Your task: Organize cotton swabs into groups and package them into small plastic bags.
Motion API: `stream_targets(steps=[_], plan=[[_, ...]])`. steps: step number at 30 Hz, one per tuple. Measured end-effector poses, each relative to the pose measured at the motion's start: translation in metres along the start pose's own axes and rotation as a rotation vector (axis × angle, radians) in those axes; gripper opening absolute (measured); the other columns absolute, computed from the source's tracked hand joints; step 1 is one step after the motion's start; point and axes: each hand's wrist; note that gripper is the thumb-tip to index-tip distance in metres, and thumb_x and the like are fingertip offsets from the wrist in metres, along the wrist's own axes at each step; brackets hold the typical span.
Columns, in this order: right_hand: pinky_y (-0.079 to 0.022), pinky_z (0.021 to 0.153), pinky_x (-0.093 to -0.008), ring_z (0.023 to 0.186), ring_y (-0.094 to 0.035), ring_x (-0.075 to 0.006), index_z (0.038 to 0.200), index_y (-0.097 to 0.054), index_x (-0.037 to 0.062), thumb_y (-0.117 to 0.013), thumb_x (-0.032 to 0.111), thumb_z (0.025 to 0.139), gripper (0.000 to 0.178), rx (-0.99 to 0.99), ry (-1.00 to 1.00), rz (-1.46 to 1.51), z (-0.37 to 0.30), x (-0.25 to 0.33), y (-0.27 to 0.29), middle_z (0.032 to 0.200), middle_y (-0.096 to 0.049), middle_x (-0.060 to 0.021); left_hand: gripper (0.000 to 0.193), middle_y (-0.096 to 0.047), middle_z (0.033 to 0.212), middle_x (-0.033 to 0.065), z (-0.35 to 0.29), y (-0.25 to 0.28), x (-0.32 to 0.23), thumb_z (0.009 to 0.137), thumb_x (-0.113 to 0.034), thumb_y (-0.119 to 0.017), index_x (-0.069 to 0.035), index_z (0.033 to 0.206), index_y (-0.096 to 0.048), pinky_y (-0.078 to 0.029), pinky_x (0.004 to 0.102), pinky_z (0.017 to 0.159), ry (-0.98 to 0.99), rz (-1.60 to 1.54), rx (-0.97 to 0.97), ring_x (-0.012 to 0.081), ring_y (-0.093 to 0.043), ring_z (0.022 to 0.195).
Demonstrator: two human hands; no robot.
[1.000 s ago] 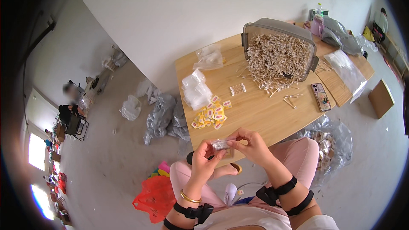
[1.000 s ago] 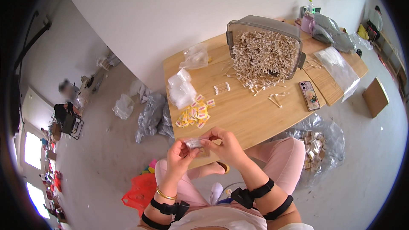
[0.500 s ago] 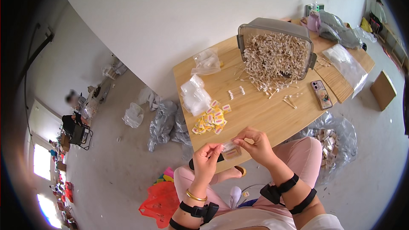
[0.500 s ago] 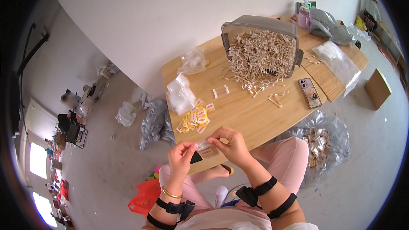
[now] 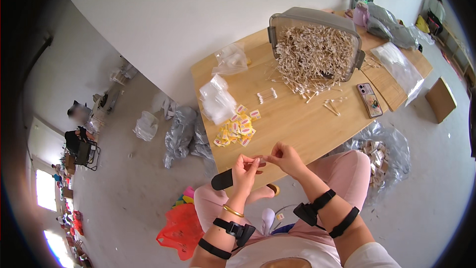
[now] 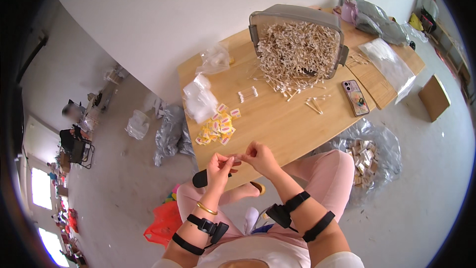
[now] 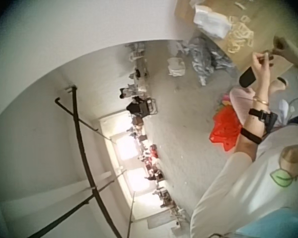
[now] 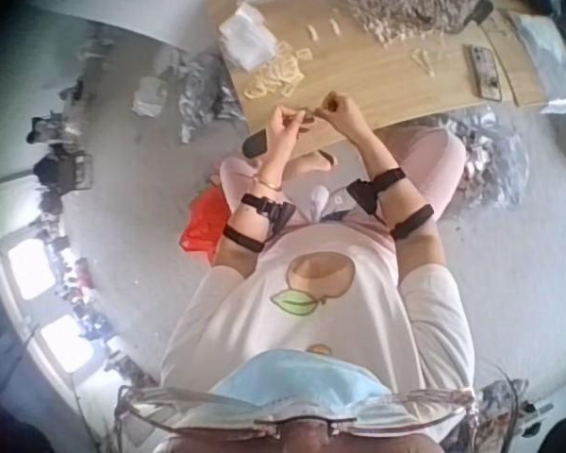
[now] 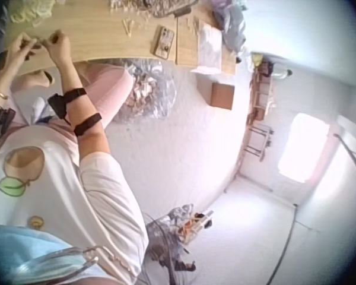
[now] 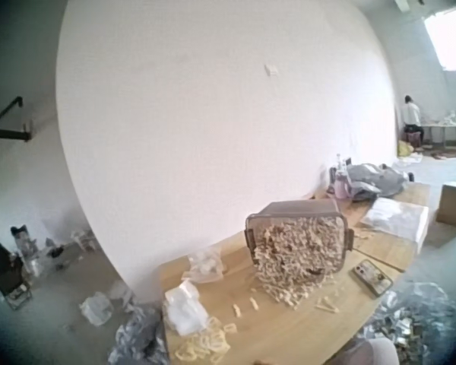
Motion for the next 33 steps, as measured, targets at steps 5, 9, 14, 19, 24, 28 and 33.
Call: stream_targets(steps=[5,9,14,19,24,28,33], plan=[[-0.035,0.053,-0.0273,0.064,-0.045,-0.0078,0.076,-0.056,0.0073,-0.088,0.033,0.081,0.042,0.107,-0.098,-0.111,0.009,-0.033,0.002,0.069,-0.051,0.0042,0.023,-0.072,0.096,0.0121,0.010,0.007,0.024,0.098,-0.016,-0.071,-0.005,0.095,-0.051,-0.057,0.0259,0.060,0.054,0.141,0.051,0.0187,-0.075,0.081],[-0.035,0.054,-0.0271,0.064,-0.045,-0.0079,0.076,-0.056,0.0078,-0.087,0.035,0.082,0.043,0.155,-0.104,-0.149,0.025,-0.031,0.005,0.070,-0.050,0.0045,0.023,-0.071,0.093,0.0104,0.026,0.014,0.017,0.097,-0.016,-0.072,-0.006,0.095,-0.051,-0.056,0.0259,0.061,0.177,0.078,0.098,0.0201,-0.076,0.082],[-0.036,0.056,-0.0267,0.066,-0.046,-0.0083,0.079,-0.057,0.0077,-0.086,0.038,0.084,0.042,0.205,-0.086,-0.144,0.032,-0.035,0.005,0.071,-0.051,0.0045,0.023,-0.070,0.092,0.0059,0.026,0.021,0.023,0.098,-0.022,-0.073,-0.010,0.095,-0.053,-0.053,0.0252,0.063,0.197,0.003,0.114,0.0189,-0.075,0.082],[-0.043,0.061,-0.0282,0.070,-0.051,-0.0101,0.083,-0.060,0.0054,-0.083,0.037,0.087,0.039,0.193,-0.016,-0.163,0.023,-0.033,0.003,0.075,-0.056,0.0012,0.023,-0.069,0.092,0.0026,0.023,0.022,0.023,0.098,-0.024,-0.073,-0.012,0.096,-0.053,-0.050,0.0228,0.062,0.250,-0.043,0.117,0.0177,-0.075,0.083],[-0.049,0.068,-0.0316,0.072,-0.056,-0.0160,0.086,-0.063,0.0006,-0.081,0.030,0.088,0.035,0.042,0.398,-0.288,-0.004,-0.015,0.002,0.080,-0.062,-0.0066,0.022,-0.066,0.087,-0.0016,0.005,0.018,0.014,0.097,-0.025,-0.074,-0.011,0.097,-0.056,-0.045,0.0216,0.060,0.196,-0.037,0.074,0.0094,-0.069,0.082],[-0.049,0.069,-0.0298,0.075,-0.057,-0.0132,0.089,-0.065,0.0009,-0.079,0.024,0.091,0.027,0.097,0.255,-0.101,-0.035,0.022,0.020,0.081,-0.062,-0.0050,0.018,-0.066,0.094,-0.0021,-0.021,0.000,-0.040,0.096,-0.020,-0.074,-0.009,0.106,-0.064,-0.055,0.0240,0.072,0.091,0.018,0.224,0.0055,-0.064,0.087],[-0.046,0.070,-0.0249,0.078,-0.055,-0.0066,0.093,-0.064,0.0031,-0.076,0.021,0.094,0.022,0.143,0.141,0.175,-0.064,0.071,0.028,0.084,-0.062,0.0021,0.024,-0.070,0.101,-0.0003,-0.045,-0.007,-0.081,0.091,-0.013,-0.079,-0.004,0.112,-0.069,-0.053,0.0246,0.079,-0.105,0.265,0.348,0.0065,-0.063,0.090]])
Point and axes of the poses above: each hand's wrist, its own z-axis towards the middle knuckle, its own y-axis out of the back of the hand, x = y × z
